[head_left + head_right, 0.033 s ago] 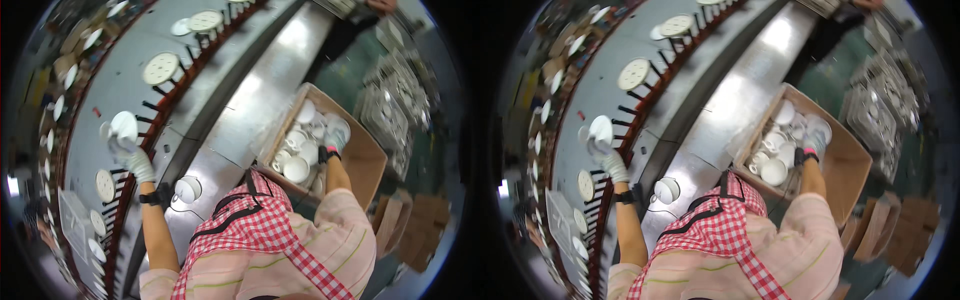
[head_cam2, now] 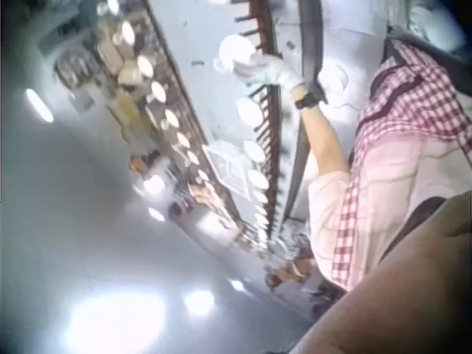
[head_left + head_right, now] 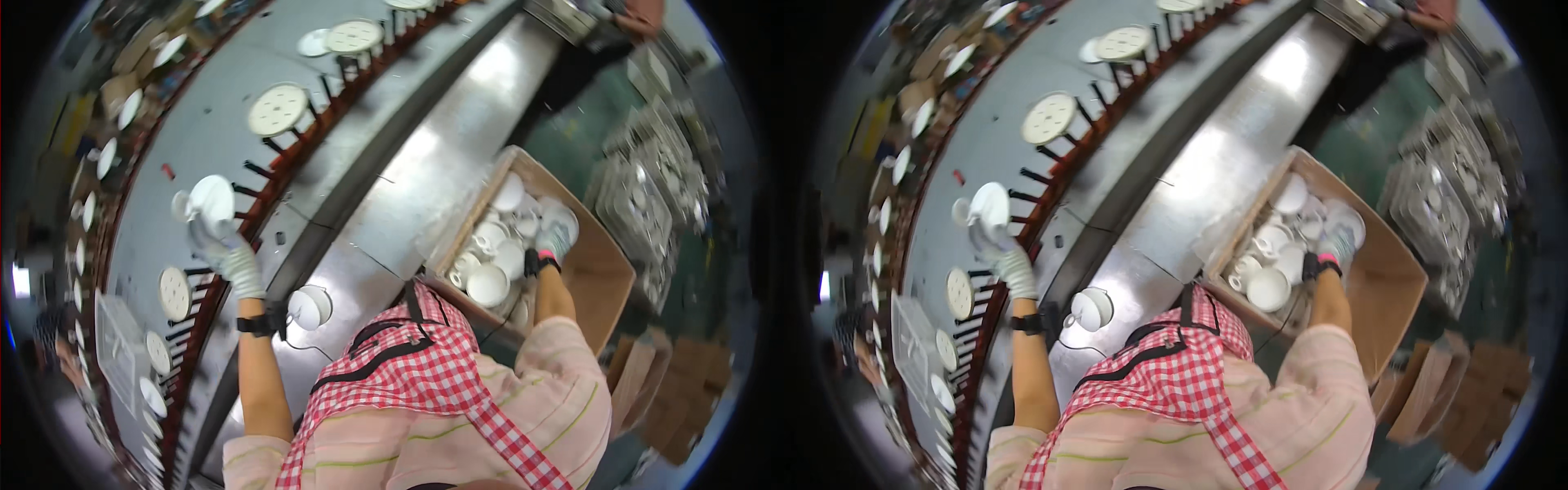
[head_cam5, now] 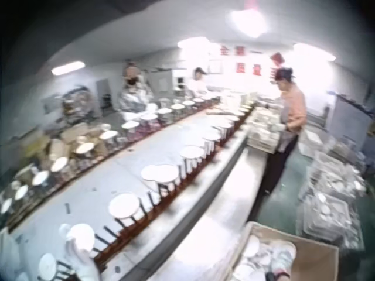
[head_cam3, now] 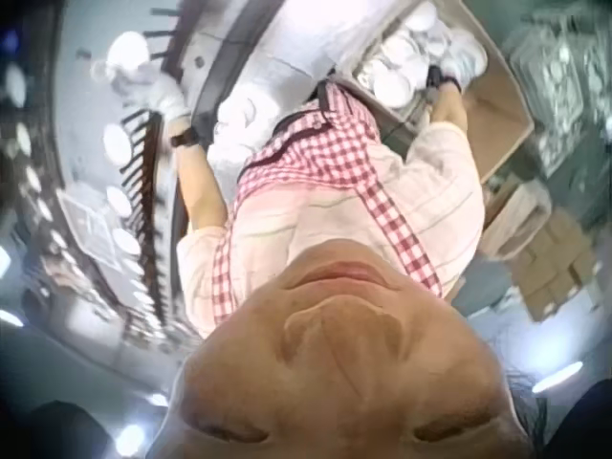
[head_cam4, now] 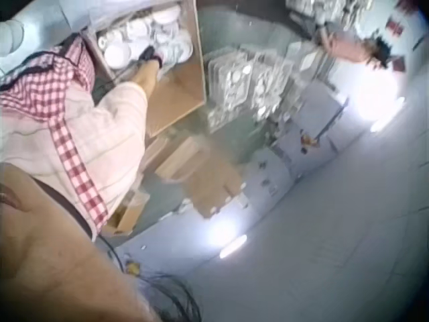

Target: The person picks up ceramic lids from a box one by one and places them onto a rotating assembly line conveyor.

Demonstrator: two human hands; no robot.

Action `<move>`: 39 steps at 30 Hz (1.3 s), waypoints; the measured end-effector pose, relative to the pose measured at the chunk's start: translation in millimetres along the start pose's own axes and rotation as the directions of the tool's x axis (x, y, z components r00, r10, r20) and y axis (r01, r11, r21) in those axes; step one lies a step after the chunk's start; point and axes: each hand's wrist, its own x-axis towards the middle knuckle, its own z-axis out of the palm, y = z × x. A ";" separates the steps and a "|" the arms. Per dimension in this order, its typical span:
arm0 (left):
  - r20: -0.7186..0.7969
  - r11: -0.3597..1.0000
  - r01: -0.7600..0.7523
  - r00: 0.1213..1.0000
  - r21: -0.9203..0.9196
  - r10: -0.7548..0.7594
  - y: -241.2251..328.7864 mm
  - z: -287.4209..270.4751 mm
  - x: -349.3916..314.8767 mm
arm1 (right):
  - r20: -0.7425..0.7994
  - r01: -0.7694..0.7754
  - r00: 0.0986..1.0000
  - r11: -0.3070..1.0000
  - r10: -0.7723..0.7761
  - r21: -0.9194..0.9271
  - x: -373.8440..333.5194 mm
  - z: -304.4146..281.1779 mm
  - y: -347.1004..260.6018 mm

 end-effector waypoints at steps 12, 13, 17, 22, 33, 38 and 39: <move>0.595 0.769 0.277 0.787 -0.576 0.162 70.9 -23.6 -77.9 | -0.182 0.037 0.971 0.649 0.158 0.760 -24.8 -144.7 -66.1; 0.602 0.769 0.283 0.782 -0.574 0.161 75.0 -22.2 -78.7 | -0.208 0.135 0.967 0.389 0.151 0.911 -41.0 -169.2 -96.6; 0.821 0.767 0.403 0.504 -0.499 0.269 114.9 -10.5 -64.6 | -0.033 0.031 0.999 0.173 0.011 0.984 -57.5 -205.1 -164.4; 0.882 0.661 0.592 0.383 -0.462 0.273 134.7 53.6 -92.8 | -0.039 0.041 0.995 0.020 -0.092 0.999 -61.4 -211.7 -202.5; 0.989 0.735 0.667 0.144 -0.126 0.039 46.5 76.6 -151.2 | 0.486 -0.754 0.653 -0.438 -0.581 0.490 -88.7 -162.2 -235.5; 0.964 0.351 0.919 0.093 -0.180 0.249 97.0 4.3 -122.1 | 0.499 -0.947 0.302 -0.198 -0.812 0.252 -117.7 -181.6 -247.4; 0.978 0.363 0.922 0.067 -0.136 0.195 98.4 -2.2 -115.7 | 0.485 -0.945 0.306 -0.198 -0.819 0.262 -114.1 -177.8 -248.5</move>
